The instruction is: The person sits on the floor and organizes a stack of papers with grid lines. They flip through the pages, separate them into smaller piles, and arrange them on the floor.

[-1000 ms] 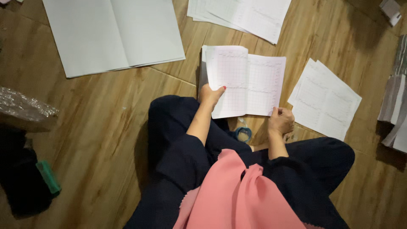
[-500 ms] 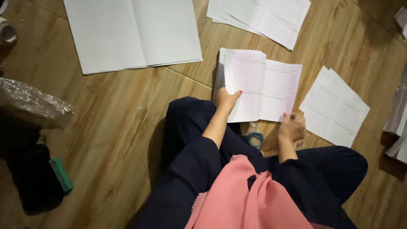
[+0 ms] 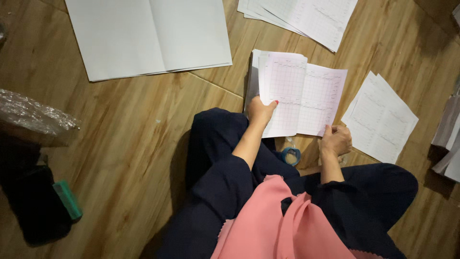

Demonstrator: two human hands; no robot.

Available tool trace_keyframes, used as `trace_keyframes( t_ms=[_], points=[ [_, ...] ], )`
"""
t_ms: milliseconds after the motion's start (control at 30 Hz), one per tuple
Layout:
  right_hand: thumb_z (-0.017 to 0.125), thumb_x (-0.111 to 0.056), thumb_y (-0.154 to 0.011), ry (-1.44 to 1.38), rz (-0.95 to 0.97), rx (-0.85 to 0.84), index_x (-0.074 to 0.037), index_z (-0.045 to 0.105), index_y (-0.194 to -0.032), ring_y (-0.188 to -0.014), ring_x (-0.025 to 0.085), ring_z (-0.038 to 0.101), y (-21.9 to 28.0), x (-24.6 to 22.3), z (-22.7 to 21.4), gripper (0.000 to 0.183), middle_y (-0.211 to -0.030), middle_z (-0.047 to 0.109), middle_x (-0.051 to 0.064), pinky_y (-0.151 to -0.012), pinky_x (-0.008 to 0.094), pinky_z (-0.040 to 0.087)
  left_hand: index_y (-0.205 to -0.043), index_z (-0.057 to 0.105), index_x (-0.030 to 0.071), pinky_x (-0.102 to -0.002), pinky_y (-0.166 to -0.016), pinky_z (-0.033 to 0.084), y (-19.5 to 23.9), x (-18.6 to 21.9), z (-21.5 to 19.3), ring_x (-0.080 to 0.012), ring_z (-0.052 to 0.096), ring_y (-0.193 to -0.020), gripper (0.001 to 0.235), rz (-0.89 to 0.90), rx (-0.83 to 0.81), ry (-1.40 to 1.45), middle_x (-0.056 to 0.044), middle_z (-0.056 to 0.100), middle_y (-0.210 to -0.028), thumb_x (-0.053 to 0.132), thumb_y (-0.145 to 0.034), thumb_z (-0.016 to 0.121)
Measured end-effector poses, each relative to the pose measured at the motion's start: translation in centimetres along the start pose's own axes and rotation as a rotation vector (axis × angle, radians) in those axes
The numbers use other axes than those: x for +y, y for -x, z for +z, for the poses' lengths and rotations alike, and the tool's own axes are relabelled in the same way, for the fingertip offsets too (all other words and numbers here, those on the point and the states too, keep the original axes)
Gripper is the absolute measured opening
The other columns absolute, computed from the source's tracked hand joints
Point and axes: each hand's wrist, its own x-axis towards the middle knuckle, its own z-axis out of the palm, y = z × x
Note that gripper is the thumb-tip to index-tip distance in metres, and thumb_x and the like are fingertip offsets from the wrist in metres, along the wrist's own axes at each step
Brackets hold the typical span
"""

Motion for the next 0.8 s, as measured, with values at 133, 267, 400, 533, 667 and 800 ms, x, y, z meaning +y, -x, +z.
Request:
trace_keyframes(
  t_ms=[133,267,400,533,667,800],
  points=[
    [0.073,-0.031,-0.075,0.016,-0.020,0.009,-0.022,0.067,-0.074,-0.068,0.028,0.062,-0.2,0.2,0.4,0.011,-0.069,0.058,0.003,-0.056,0.045,0.050,-0.094,0.063,-0.002,-0.045,-0.069,0.053,-0.3,-0.2,0.1,-0.0362,0.062,-0.091,0.046,-0.010,-0.003,-0.030,-0.019,0.066,-0.086,0.029,-0.062,0.073],
    [0.068,-0.028,-0.080,0.052,-0.034,-0.014,-0.018,0.067,-0.079,-0.070,0.031,0.062,0.6,-1.0,-0.8,0.010,-0.072,0.057,0.007,-0.057,0.047,0.050,-0.095,0.062,0.000,-0.047,-0.070,0.053,-0.6,-0.6,0.1,-0.0362,0.061,-0.093,0.045,-0.050,-0.026,-0.014,-0.018,0.065,-0.088,0.030,-0.064,0.072],
    [0.060,-0.021,-0.085,0.025,-0.020,-0.027,-0.019,0.068,-0.091,-0.077,0.032,0.063,1.1,-2.6,-2.6,0.010,-0.082,0.059,0.008,-0.064,0.048,0.050,-0.099,0.060,0.000,-0.046,-0.074,0.053,-0.9,-0.8,0.5,-0.0356,0.060,-0.096,0.047,-0.097,-0.047,-0.014,-0.018,0.065,-0.092,0.031,-0.066,0.071],
    [0.062,-0.019,-0.083,-0.017,0.026,-0.024,-0.017,0.064,-0.089,-0.076,0.033,0.063,1.3,-3.8,-3.7,0.006,-0.074,0.059,0.007,-0.064,0.049,0.050,-0.100,0.060,0.000,-0.047,-0.075,0.052,-0.9,-1.1,0.6,-0.0364,0.059,-0.097,0.046,-0.092,-0.062,-0.006,-0.019,0.064,-0.093,0.030,-0.067,0.071],
    [0.072,-0.036,-0.075,-0.067,0.123,0.055,-0.023,0.062,-0.078,-0.082,0.027,0.060,0.6,-2.2,-0.8,0.017,-0.086,0.056,-0.001,-0.065,0.044,0.049,-0.099,0.060,-0.002,-0.048,-0.076,0.052,-0.8,-0.8,0.4,-0.0376,0.059,-0.097,0.045,-0.086,-0.075,0.012,-0.021,0.063,-0.094,0.028,-0.068,0.070],
    [0.077,-0.032,-0.068,-1.271,0.832,-0.039,-0.015,0.062,-0.088,-0.087,0.023,0.056,-1.2,-3.0,1.5,0.030,-0.087,0.059,0.009,-0.071,0.039,0.047,-0.097,0.061,-0.001,-0.046,-0.075,0.052,-0.7,-0.9,0.4,-0.0359,0.060,-0.096,0.043,-0.085,-0.070,0.025,-0.020,0.064,-0.091,0.028,-0.067,0.071]
  ],
)
